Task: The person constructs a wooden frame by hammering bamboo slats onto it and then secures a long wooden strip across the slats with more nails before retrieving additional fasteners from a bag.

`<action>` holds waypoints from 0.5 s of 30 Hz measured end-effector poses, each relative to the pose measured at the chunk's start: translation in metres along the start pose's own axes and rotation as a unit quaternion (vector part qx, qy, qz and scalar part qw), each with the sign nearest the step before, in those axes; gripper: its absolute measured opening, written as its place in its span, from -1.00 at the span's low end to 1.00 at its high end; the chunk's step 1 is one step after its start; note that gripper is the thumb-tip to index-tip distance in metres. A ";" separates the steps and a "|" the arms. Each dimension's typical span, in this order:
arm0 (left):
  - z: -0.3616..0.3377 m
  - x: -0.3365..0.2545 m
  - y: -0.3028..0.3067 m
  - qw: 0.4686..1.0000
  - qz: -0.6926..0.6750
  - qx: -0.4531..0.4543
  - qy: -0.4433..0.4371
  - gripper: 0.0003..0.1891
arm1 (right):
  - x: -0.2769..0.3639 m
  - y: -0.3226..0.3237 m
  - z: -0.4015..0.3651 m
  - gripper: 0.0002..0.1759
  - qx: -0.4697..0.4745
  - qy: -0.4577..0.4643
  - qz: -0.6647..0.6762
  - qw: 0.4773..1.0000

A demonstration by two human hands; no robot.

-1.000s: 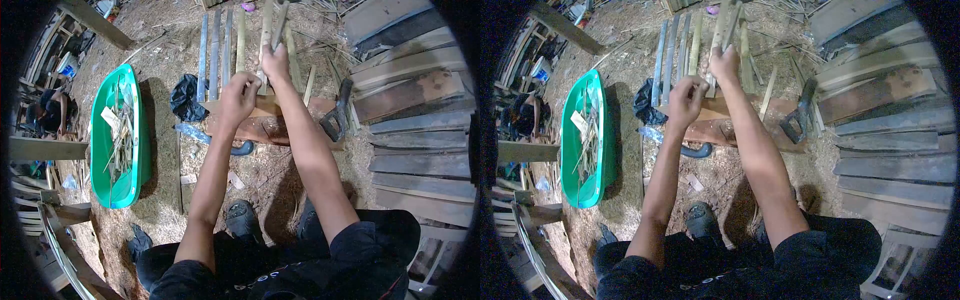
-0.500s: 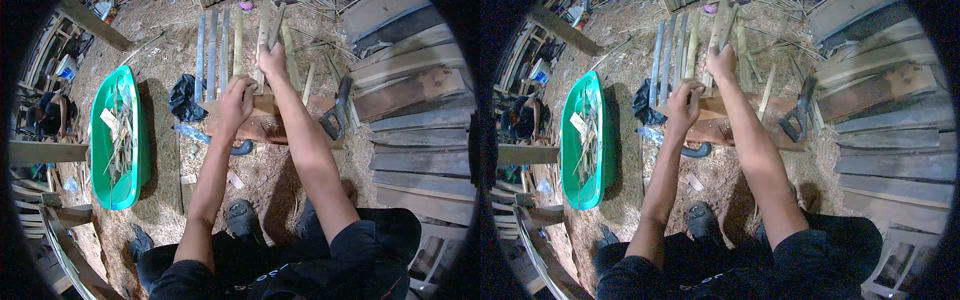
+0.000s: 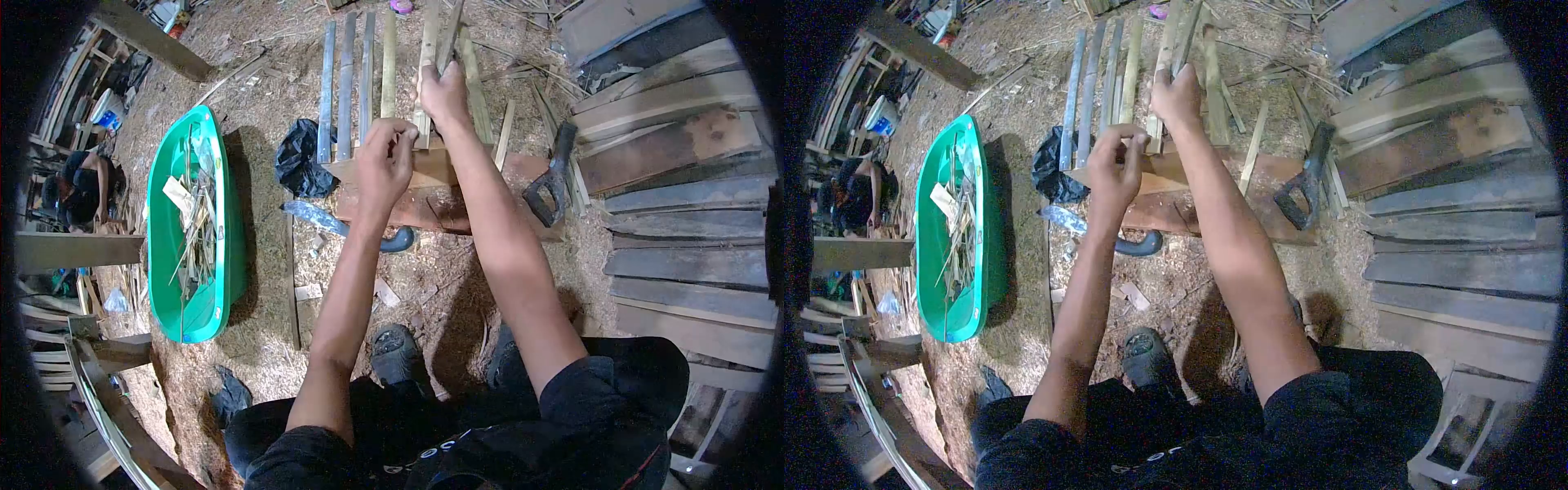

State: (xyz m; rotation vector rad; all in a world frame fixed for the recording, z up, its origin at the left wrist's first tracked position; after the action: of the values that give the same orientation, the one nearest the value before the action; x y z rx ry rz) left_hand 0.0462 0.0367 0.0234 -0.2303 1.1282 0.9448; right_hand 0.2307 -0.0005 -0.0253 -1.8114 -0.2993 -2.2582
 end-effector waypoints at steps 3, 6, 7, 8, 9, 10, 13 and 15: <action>0.009 0.021 -0.001 0.992 0.011 -0.007 0.128 -0.96 | 0.011 -0.005 -0.004 -0.73 0.015 0.016 0.044 0.999; 0.010 0.006 -0.002 0.996 0.046 0.002 0.074 -0.95 | 0.018 -0.003 -0.009 -0.73 0.004 0.008 0.058 0.998; 0.010 -0.006 -0.003 0.998 0.056 0.006 0.023 -0.94 | 0.021 0.002 -0.009 -0.74 -0.003 0.001 0.056 0.998; 0.005 -0.010 -0.004 0.999 0.032 0.036 -0.009 -0.92 | 0.007 0.005 -0.003 -0.74 0.000 -0.023 0.006 1.000; 0.003 -0.011 -0.003 0.998 0.025 0.022 -0.049 -0.94 | 0.013 0.008 -0.004 -0.73 -0.012 -0.026 -0.002 1.000; 0.001 -0.011 -0.002 0.996 0.018 0.008 -0.089 -0.95 | 0.018 0.010 -0.007 -0.72 -0.025 -0.029 -0.009 0.999; -0.005 -0.010 0.000 0.992 0.024 -0.004 -0.122 -0.94 | 0.018 0.014 -0.011 -0.64 -0.022 -0.050 -0.055 0.997; -0.004 -0.007 0.000 0.996 0.034 0.012 -0.085 -0.94 | 0.016 0.012 -0.008 -0.61 -0.016 -0.059 -0.052 0.997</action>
State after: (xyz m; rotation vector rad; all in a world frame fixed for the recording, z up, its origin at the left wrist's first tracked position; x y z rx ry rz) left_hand 0.0426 0.0310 0.0275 -0.0903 0.9956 0.9903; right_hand 0.2233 -0.0154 -0.0118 -1.9938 -0.3901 -2.2401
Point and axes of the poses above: each hand's wrist, its own z-axis towards the middle knuckle, its own y-axis out of the back of the hand, x = y × z, the point moved 7 cm from there along z, towards the middle knuckle, and after that the axes turned 7 degrees about y, right-handed, at the moved point
